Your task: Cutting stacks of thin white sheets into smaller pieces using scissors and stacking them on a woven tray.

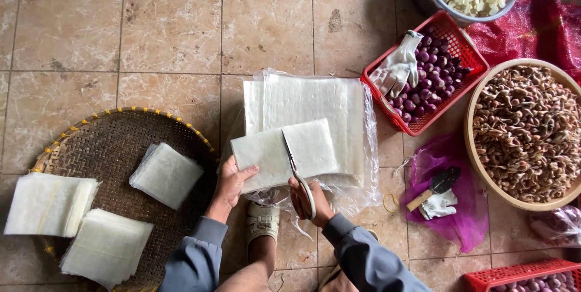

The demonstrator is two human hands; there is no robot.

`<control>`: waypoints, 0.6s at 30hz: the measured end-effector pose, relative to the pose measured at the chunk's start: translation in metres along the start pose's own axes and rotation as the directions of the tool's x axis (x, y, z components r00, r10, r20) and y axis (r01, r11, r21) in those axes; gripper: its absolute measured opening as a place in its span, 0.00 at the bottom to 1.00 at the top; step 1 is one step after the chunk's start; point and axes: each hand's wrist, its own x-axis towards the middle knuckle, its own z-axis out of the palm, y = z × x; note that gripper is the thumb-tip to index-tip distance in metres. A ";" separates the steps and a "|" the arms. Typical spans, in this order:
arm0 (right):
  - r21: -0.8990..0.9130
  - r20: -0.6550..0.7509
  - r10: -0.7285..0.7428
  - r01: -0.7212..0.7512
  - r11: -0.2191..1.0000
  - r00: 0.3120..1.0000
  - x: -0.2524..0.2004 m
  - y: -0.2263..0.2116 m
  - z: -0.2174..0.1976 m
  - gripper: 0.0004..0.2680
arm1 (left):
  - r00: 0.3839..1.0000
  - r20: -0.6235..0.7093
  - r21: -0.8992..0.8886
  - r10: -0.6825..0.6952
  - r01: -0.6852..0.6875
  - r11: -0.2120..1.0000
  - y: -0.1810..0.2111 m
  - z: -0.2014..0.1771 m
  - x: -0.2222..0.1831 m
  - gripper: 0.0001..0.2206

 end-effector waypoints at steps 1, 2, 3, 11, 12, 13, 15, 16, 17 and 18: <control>0.000 0.001 -0.002 0.002 1.000 1.000 -0.003 -0.005 -0.001 0.28 | 1.000 0.000 0.000 0.002 -0.002 1.000 0.001 0.000 0.000 0.17; 0.001 0.018 0.036 -0.036 0.999 0.999 -0.006 -0.011 -0.002 0.25 | 1.000 0.013 -0.019 -0.025 0.025 1.000 0.002 -0.001 0.001 0.17; 0.000 0.035 0.075 -0.075 0.997 0.997 -0.009 -0.016 -0.003 0.24 | 0.998 0.025 -0.038 -0.053 0.054 0.998 0.003 -0.002 0.002 0.17; -0.046 0.090 0.163 -0.160 0.986 0.982 -0.013 -0.052 -0.002 0.30 | 0.990 0.060 -0.038 -0.128 0.131 0.991 0.007 -0.004 -0.002 0.18; -0.083 0.083 0.159 -0.152 0.985 0.984 -0.008 -0.055 0.000 0.30 | 0.986 0.067 -0.039 -0.155 0.158 0.987 0.010 -0.004 -0.004 0.18; -0.080 0.083 0.157 -0.151 0.985 0.984 -0.006 -0.062 0.002 0.30 | 0.986 0.068 -0.037 -0.154 0.157 0.987 0.013 -0.003 -0.006 0.18; 0.010 0.045 0.172 -0.172 0.985 0.984 -0.004 -0.075 0.007 0.30 | 0.988 0.057 -0.039 -0.142 0.144 0.989 0.017 -0.002 -0.009 0.18; 0.012 0.045 0.171 -0.172 0.985 0.984 0.000 -0.067 0.005 0.30 | 0.988 0.058 -0.037 -0.142 0.144 0.989 0.019 -0.003 -0.010 0.18; 0.054 0.030 0.174 -0.175 0.983 0.984 0.005 -0.060 0.003 0.28 | 0.991 0.044 -0.044 -0.129 0.131 0.990 0.019 -0.002 -0.011 0.18; 0.095 0.016 0.177 -0.177 0.980 0.984 0.009 -0.053 0.001 0.27 | 0.993 0.030 -0.050 -0.117 0.118 0.992 0.019 -0.002 -0.012 0.18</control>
